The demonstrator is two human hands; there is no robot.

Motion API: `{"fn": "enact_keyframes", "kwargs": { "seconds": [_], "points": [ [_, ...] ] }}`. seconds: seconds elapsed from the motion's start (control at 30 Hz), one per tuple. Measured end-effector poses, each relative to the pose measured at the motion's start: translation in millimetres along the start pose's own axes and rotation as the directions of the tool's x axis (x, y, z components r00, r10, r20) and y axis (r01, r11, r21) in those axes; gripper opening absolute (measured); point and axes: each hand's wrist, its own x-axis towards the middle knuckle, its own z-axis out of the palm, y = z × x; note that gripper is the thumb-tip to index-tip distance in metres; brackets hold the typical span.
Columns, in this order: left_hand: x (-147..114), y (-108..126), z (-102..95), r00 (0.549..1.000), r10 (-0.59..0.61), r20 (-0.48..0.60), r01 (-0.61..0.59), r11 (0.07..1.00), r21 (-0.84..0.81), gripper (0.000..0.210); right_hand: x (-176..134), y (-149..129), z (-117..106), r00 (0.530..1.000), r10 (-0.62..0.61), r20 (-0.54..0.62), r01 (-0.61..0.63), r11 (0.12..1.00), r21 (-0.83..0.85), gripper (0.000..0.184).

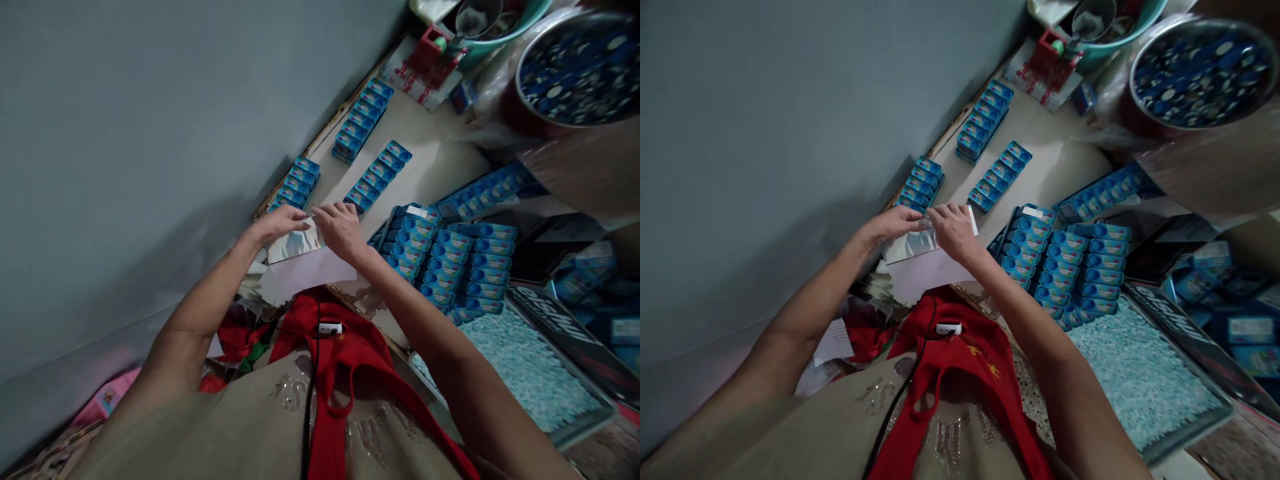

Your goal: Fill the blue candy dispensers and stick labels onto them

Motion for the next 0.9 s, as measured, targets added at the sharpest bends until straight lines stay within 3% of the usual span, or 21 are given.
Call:
{"fn": "enact_keyframes", "kwargs": {
  "seconds": [0.2,0.33,0.5,0.6,0.73,0.9],
  "points": [
    [16.4,-16.2,-4.0,0.999,0.043,-0.004,-0.044,0.997,-0.067,0.021,-11.6,-5.0,39.3,1.000,0.016,0.026,-0.016,1.000,0.010,0.051],
    [27.2,-32.6,-4.5,0.999,-0.006,0.049,0.011,0.995,-0.096,0.016,-26.3,-10.3,59.3,0.997,0.064,0.053,-0.066,0.997,0.040,0.059],
    [34.1,-41.4,-11.3,0.990,-0.092,0.103,0.099,0.993,-0.067,0.013,-33.7,-14.0,53.9,0.989,0.101,0.111,-0.110,0.991,0.078,0.053],
    [36.8,-36.9,-13.9,0.993,-0.071,0.094,0.070,0.997,0.013,0.011,-29.9,-12.7,46.7,0.985,0.128,0.113,-0.136,0.988,0.069,0.051],
    [40.7,-28.1,-11.4,0.995,-0.025,0.098,0.006,0.983,0.186,0.007,-18.8,-7.5,47.8,0.978,0.208,0.023,-0.209,0.977,0.044,0.049],
    [47.1,-24.5,-13.0,0.990,-0.073,0.120,0.041,0.967,0.250,0.013,-7.4,12.2,59.5,0.941,0.292,-0.171,-0.260,0.948,0.185,0.037]
  ]
}}
